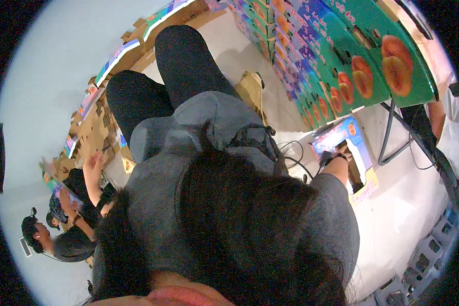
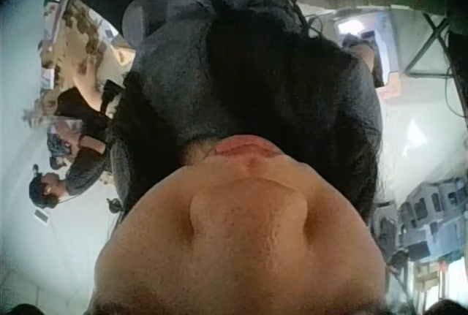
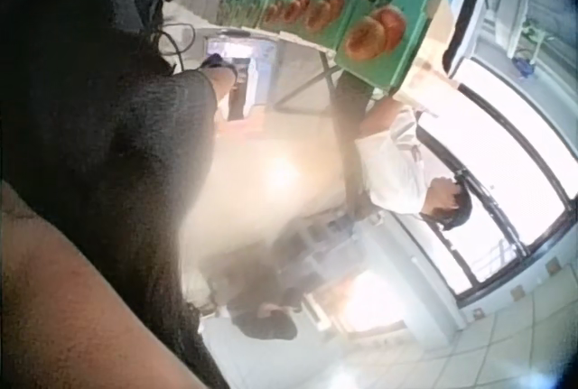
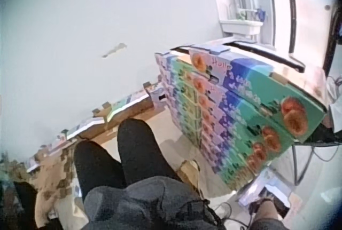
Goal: Assemble cardboard product boxes by folding flaps and nesting them into a stack.
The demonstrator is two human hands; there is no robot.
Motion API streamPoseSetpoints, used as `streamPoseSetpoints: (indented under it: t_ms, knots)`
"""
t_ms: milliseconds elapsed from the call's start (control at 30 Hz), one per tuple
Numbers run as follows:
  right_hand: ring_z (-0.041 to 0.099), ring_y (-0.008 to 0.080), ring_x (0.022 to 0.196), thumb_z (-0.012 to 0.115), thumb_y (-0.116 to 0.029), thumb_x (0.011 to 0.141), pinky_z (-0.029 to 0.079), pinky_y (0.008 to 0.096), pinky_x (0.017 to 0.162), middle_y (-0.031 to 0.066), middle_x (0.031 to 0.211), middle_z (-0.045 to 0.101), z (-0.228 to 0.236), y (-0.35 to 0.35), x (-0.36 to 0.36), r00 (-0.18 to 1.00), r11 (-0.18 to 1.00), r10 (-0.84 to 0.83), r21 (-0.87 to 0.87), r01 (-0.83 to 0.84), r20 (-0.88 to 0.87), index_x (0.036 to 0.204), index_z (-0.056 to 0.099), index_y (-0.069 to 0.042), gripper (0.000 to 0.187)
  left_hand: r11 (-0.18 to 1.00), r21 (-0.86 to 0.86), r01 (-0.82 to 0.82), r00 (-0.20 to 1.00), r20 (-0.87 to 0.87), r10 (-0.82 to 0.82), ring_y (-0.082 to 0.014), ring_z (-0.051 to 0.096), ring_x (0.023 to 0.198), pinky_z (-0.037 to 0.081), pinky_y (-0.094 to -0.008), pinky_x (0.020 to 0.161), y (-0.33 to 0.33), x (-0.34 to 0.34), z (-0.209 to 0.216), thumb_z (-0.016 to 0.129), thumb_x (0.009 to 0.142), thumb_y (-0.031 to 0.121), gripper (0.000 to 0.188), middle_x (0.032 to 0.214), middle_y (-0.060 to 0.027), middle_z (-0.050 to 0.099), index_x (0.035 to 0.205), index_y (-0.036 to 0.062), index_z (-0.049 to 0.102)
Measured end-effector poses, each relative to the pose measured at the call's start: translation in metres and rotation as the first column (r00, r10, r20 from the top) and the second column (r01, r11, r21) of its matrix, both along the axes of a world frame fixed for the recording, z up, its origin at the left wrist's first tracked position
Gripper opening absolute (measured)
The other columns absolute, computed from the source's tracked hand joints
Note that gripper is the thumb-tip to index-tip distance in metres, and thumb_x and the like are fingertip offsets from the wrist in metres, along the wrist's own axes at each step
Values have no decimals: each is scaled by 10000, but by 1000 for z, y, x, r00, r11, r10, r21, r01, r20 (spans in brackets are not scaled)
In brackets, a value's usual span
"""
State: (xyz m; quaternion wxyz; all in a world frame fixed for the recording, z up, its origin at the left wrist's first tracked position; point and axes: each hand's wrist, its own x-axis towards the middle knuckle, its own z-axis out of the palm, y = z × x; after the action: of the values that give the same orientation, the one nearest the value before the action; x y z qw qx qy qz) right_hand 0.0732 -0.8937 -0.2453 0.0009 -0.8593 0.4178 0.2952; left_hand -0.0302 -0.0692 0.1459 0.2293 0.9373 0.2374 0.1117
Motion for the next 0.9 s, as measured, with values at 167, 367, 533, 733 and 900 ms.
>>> streamPoseSetpoints:
  t_ms: [167,367,533,733,900]
  knots:
    - [444,286,1357,835,-483,691,429,577,1056,67,1410,498,-23,27,-24,1000,999,29,22,-29,10,1403,391,-219,880,996,-83,-22,998,51,26,-144,675,867,509,-278,786,16,-4,-13,666,941,169,209,933,-77,713,1049,-10,663]
    - [466,287,1318,872,-540,605,457,582,1021,77,1348,511,46,47,-23,997,997,61,-48,-58,51,1342,398,-185,946,995,-92,-33,999,-41,29,-125,656,920,507,-255,817,13,-3,-13,666,955,166,237,986,-65,696,1115,-8,652]
    - [474,291,1298,881,-602,535,408,618,1044,121,1318,502,62,12,-30,944,947,-190,-204,249,269,1317,389,-117,1043,997,-71,-39,999,-37,36,-130,656,892,514,-268,810,8,3,-17,662,958,173,232,971,-66,695,1096,-12,654]
    - [545,287,1138,817,-755,492,443,498,879,97,1154,572,60,-2,-55,846,778,-152,-466,421,511,1200,456,-107,1026,991,-134,-15,999,48,21,-138,660,870,520,-279,768,50,1,-42,653,958,158,235,975,-81,704,1101,-27,657]
    - [557,327,1037,829,-716,469,427,496,807,134,1046,576,128,-25,-45,681,621,-24,-523,584,732,1103,482,-70,970,993,-116,-37,980,190,59,-128,668,850,510,-264,789,13,30,-15,637,955,130,183,887,-78,715,1053,-21,667]
